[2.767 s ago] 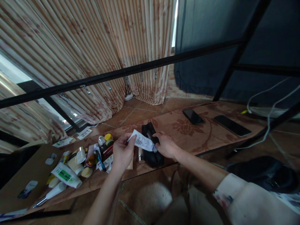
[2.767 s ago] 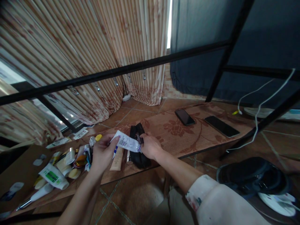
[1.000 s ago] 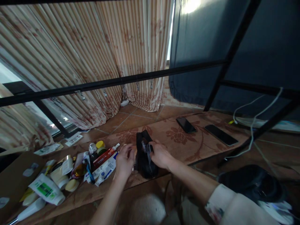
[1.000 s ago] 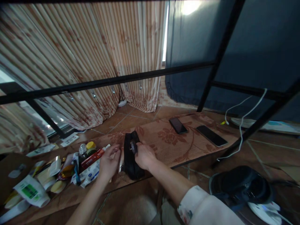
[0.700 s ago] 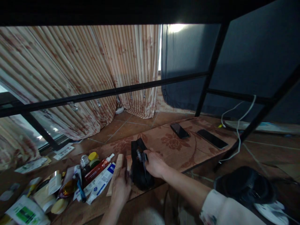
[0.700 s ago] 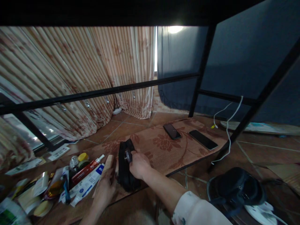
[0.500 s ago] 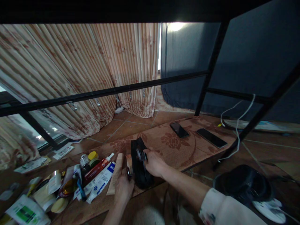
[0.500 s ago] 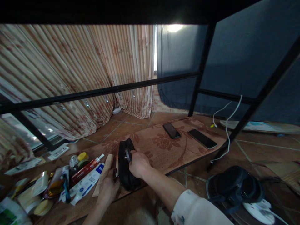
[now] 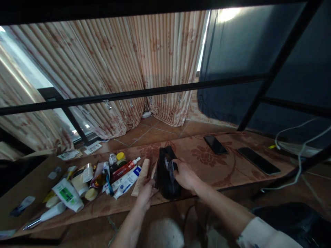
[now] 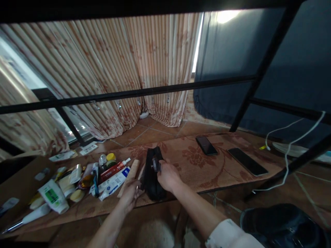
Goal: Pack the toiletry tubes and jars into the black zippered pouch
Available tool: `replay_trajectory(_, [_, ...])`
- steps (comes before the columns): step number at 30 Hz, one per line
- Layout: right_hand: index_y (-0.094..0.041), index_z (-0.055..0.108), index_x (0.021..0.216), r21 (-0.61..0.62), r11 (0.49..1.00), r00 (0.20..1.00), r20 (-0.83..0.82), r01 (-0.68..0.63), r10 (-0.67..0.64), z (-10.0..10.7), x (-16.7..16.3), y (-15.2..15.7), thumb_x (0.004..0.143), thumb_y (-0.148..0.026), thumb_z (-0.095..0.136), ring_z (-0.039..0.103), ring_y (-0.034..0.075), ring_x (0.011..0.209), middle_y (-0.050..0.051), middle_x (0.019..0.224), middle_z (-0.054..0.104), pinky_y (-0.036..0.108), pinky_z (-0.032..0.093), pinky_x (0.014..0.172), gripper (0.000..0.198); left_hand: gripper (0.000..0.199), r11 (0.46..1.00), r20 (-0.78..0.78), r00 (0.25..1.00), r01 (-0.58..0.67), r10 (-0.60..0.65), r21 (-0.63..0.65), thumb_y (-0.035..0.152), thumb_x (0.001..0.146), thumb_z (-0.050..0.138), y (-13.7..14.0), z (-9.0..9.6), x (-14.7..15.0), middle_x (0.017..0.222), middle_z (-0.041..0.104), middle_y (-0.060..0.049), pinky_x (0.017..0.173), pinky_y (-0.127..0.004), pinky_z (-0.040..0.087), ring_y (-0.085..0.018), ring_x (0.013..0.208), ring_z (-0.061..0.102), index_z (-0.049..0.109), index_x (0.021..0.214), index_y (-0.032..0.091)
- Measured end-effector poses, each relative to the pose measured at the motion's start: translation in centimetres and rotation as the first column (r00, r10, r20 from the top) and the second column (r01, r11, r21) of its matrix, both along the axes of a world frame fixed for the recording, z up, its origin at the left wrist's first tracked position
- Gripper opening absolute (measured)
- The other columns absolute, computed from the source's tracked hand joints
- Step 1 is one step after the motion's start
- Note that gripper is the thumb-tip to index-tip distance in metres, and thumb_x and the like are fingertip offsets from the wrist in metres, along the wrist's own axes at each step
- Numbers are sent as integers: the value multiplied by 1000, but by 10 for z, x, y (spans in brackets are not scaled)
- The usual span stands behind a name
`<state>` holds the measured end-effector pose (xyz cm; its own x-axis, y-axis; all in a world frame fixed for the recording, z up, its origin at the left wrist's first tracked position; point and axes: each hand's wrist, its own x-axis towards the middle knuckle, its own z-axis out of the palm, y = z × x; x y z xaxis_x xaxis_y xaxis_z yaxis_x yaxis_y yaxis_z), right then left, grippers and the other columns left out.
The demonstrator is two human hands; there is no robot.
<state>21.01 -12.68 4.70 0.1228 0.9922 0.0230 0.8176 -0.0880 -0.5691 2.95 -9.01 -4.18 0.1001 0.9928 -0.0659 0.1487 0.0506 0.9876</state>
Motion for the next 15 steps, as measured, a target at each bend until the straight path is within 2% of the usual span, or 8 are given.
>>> replay_trajectory(2, [-17, 57, 113, -1, 1000, 1000, -4, -3, 3, -1, 0, 0, 74, -10, 46, 58, 19, 102, 9, 112, 56, 27, 38, 89, 41, 12, 971, 209, 978, 30, 21, -239, 29, 69, 57, -4, 7, -3, 63, 62, -2, 54, -25, 50, -13, 56, 59, 60, 71, 17])
replay_trajectory(4, [-17, 56, 113, 1, 1000, 1000, -8, -4, 4, -1, 0, 0, 74, -10, 45, 58, 19, 100, 10, 114, 55, 27, 39, 89, 41, 12, 925, 394, 916, 85, 73, -370, 23, 64, 60, -7, 14, -6, 68, 63, -2, 56, -23, 51, -12, 59, 59, 61, 75, 18])
replay_trajectory(6, [-17, 57, 113, 3, 1000, 1000, -14, -4, 4, -1, -1, 0, 74, -10, 45, 58, 19, 101, 10, 114, 55, 27, 39, 89, 40, 16, 905, 477, 871, 106, 116, -413, 19, 61, 61, -10, 19, -9, 70, 64, -1, 58, -23, 52, -12, 62, 61, 61, 77, 19])
replay_trajectory(8, [-16, 57, 112, -4, 1000, 1000, -18, -2, 2, -2, -1, 0, 75, -11, 46, 58, 20, 103, 10, 115, 54, 27, 39, 90, 40, 17, 895, 493, 855, 86, 160, -438, 19, 60, 65, -12, 20, -9, 68, 63, 0, 57, -23, 51, -12, 61, 61, 60, 76, 18])
replay_trajectory(12, [-15, 54, 119, -5, 1000, 1000, -28, 3, -3, -4, -1, 2, 75, -11, 46, 56, 22, 106, 12, 118, 54, 29, 38, 92, 45, 30, 885, 463, 862, 37, 206, -463, 27, 59, 77, -13, 13, -6, 64, 60, 1, 48, -18, 45, -10, 53, 58, 59, 80, 17])
replay_trajectory(15, [-14, 54, 119, 9, 1000, 999, -44, -4, 5, -6, -1, 2, 76, -12, 46, 56, 22, 108, 13, 118, 54, 30, 38, 93, 44, 35, 884, 443, 876, 43, 190, -465, 36, 61, 78, -13, 5, -4, 64, 60, 1, 45, -17, 41, -9, 51, 55, 60, 85, 17])
